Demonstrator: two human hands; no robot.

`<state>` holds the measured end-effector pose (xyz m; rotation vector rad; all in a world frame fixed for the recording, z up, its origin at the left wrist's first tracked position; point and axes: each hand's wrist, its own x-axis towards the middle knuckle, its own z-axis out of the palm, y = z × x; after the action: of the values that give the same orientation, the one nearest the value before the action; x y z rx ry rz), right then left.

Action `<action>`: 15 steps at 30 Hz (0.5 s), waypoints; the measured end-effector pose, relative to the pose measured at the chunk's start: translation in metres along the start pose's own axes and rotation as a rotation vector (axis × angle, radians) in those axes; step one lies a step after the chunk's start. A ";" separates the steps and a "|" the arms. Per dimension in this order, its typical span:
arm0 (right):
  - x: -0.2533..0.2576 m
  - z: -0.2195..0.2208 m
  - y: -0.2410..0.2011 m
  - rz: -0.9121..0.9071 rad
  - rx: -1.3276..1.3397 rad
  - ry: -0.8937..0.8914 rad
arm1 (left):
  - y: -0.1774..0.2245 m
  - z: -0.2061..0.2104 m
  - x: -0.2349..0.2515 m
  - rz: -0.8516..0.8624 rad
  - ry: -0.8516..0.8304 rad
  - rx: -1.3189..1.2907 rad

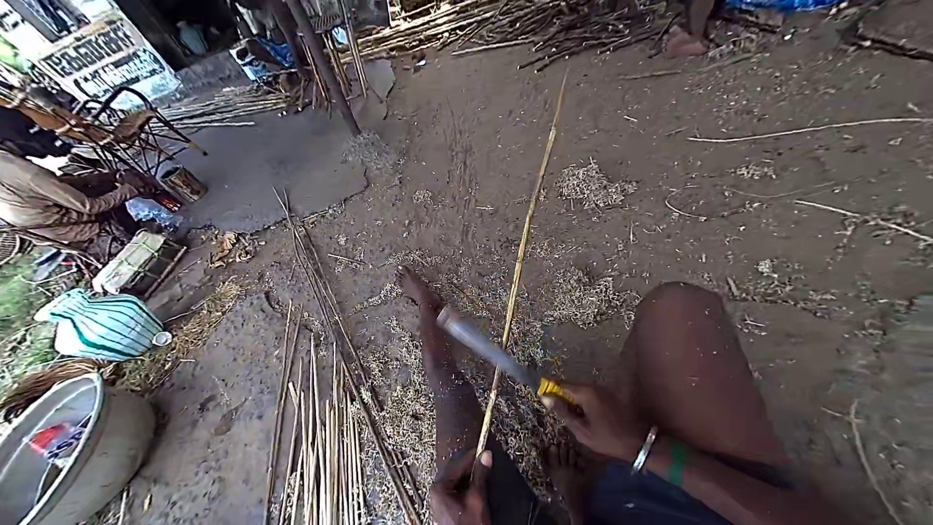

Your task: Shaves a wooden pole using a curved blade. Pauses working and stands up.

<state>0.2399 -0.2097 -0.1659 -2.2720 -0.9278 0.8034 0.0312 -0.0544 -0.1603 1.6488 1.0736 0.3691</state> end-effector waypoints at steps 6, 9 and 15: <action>0.001 -0.005 0.004 0.058 0.116 0.214 | -0.005 0.004 0.009 0.094 -0.052 -0.029; -0.011 -0.005 -0.008 -0.022 -0.150 -0.133 | -0.009 0.002 0.012 0.087 -0.043 -0.063; -0.010 -0.003 -0.010 -0.028 -0.138 -0.079 | -0.010 0.002 0.010 0.117 -0.020 -0.043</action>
<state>0.2324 -0.2117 -0.1543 -2.3534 -1.0793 0.8458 0.0334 -0.0474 -0.1727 1.6776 0.9511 0.4482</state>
